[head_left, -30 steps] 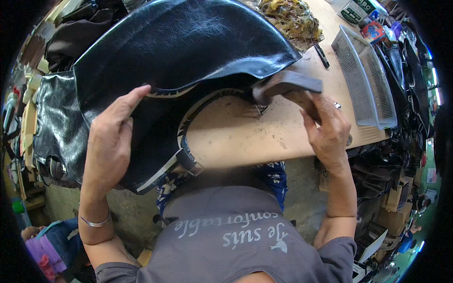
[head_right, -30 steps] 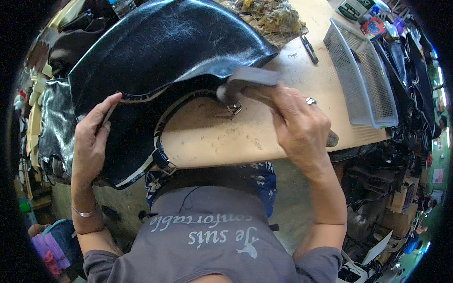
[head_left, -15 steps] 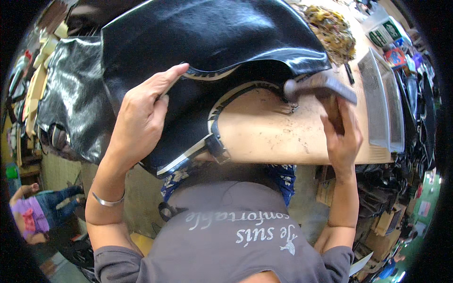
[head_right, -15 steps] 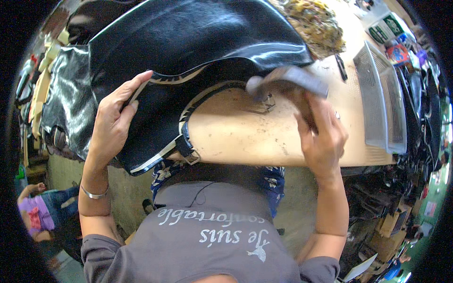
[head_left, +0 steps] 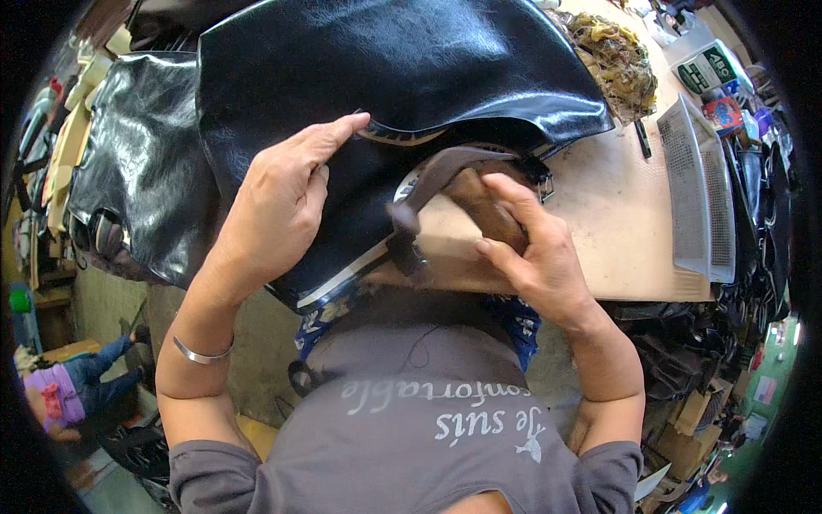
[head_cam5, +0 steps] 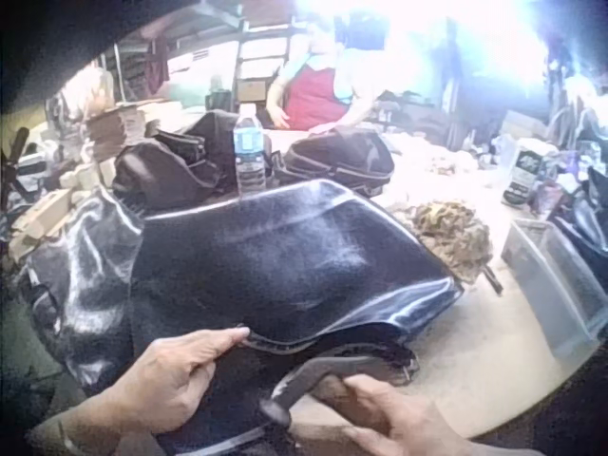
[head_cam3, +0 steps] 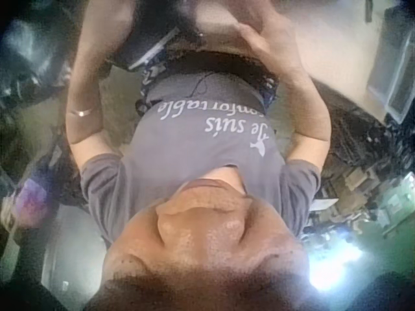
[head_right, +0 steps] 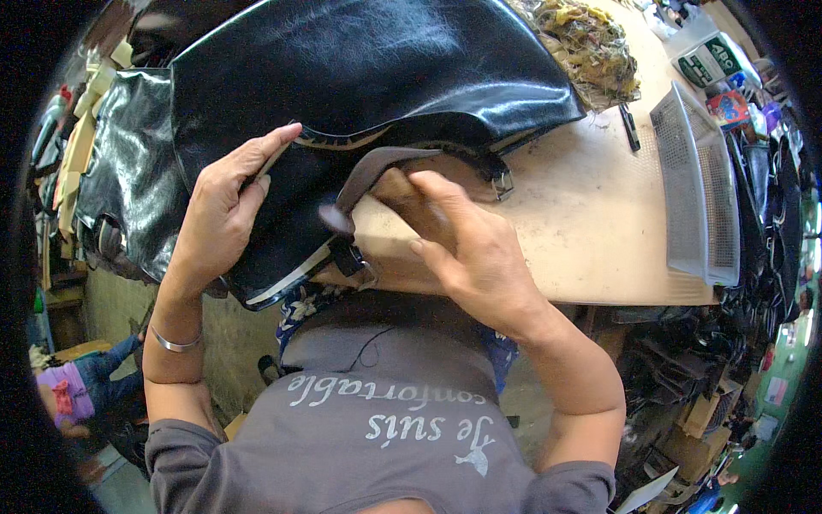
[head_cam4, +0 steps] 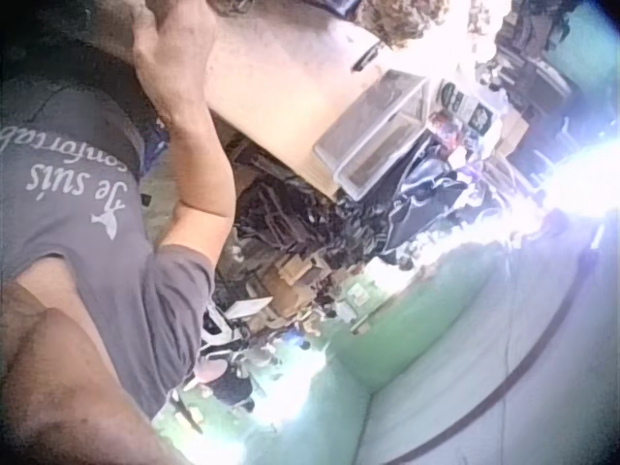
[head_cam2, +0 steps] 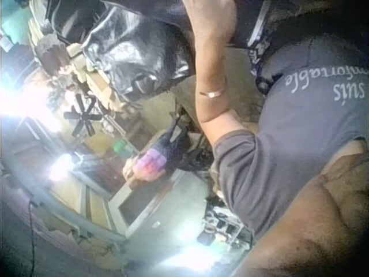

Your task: The person attaches metal buckles to a black leather bag using a hammer to secure the hardware. They repeatedly position the bag on the table, align the buckles, and strike them into place. The person also handles a brown fabric piece and a glue bottle during the process.

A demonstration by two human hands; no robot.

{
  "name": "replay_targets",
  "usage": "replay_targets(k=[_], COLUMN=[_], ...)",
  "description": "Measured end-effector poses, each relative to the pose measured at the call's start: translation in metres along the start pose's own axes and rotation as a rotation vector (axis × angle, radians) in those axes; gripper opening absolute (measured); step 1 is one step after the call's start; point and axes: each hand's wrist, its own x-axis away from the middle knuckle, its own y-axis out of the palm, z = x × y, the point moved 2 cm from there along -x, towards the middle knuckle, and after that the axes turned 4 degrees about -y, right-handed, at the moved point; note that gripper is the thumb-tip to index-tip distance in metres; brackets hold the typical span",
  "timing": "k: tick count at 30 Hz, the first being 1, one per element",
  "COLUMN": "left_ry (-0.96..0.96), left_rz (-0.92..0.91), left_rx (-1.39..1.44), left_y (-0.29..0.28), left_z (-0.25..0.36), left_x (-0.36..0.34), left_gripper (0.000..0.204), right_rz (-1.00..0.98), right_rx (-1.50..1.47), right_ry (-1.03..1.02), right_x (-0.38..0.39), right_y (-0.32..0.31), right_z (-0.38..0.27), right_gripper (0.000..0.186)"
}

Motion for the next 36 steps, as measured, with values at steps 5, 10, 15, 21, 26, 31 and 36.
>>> replay_targets(k=[5, 10, 15, 21, 26, 31, 36], left_ry=[0.008, 0.124, 0.132, 0.047, -0.145, -0.348, -0.332], left_rz=[-0.007, -0.036, -0.049, -0.244, -0.170, 0.246, 0.219], left_rx=[-0.012, -0.007, 0.005, -0.505, -0.492, 0.062, -0.337], left_y=[0.002, -0.002, -0.006, -0.001, -0.004, -0.040, -0.057], left_z=[0.003, 0.022, 0.031, 0.043, 0.034, 0.027, 0.013], left_x=[0.002, 0.012, 0.024, 0.053, 0.080, 0.106, 0.103], left_gripper=[0.041, 0.040, 0.025, 0.048, 0.044, 0.030, 0.047], right_rz=[0.363, 0.469, 0.262, 0.215, 0.289, 0.438, 0.217], right_rx=[-0.159, 0.072, 0.478, 0.763, 0.772, 0.696, -0.178], right_ry=[0.340, 0.558, 0.516, 0.288, 0.241, -0.125, 0.149], right_x=[0.047, 0.094, 0.108, 0.018, -0.019, -0.018, -0.013], right_y=[-0.050, -0.113, -0.142, -0.117, -0.104, -0.109, -0.106], right_z=[-0.004, 0.037, 0.075, 0.047, 0.065, 0.051, 0.068], right_gripper=[0.054, 0.053, 0.052, 0.052, 0.050, 0.030, 0.057])
